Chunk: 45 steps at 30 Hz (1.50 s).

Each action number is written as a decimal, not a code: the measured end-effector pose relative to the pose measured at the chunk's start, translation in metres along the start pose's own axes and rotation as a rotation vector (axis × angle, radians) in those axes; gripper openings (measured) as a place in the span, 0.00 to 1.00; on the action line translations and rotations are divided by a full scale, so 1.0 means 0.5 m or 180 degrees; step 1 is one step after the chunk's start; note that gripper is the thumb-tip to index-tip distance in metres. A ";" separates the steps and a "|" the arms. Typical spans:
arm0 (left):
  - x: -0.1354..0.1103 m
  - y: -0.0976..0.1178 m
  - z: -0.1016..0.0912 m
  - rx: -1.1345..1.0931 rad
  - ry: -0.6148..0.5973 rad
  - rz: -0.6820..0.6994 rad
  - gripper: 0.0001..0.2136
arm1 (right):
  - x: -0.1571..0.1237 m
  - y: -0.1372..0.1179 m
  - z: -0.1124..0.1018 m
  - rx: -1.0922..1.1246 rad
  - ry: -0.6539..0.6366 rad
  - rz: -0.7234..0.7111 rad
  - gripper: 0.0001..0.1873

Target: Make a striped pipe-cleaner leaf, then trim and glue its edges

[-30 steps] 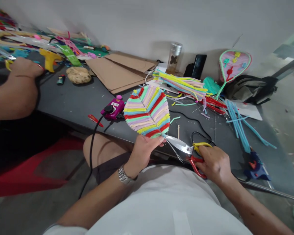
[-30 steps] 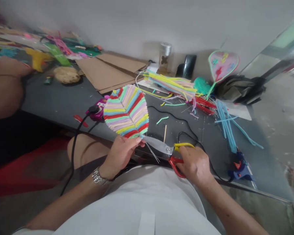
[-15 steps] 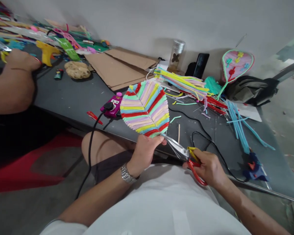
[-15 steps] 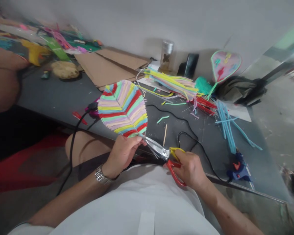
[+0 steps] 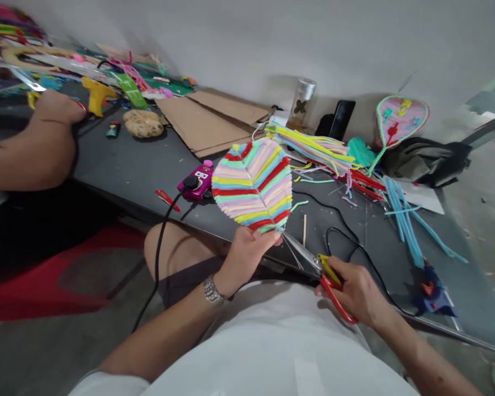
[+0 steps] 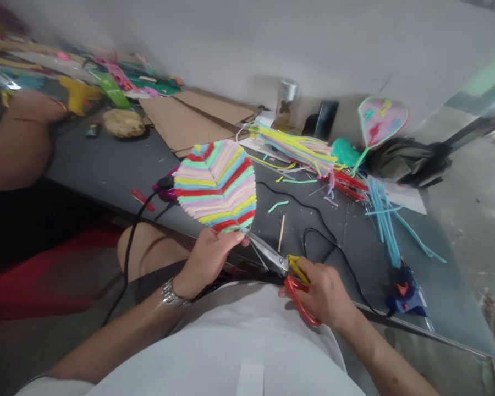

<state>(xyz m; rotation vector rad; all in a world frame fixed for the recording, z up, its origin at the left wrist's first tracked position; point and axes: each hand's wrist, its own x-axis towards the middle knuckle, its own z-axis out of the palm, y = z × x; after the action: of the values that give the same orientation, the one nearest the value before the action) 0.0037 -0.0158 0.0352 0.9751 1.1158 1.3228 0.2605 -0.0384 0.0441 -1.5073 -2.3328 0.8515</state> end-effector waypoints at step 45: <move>-0.012 -0.012 -0.002 -0.0946 0.0084 -0.0520 0.10 | 0.031 -0.004 -0.058 -0.2289 0.1098 -0.1441 0.26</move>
<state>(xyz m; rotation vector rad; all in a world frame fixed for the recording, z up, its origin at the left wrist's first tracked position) 0.0044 -0.0222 0.0292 0.6369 0.9631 1.3248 0.2665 -0.0149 0.0669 -1.1000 -2.6510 -0.3714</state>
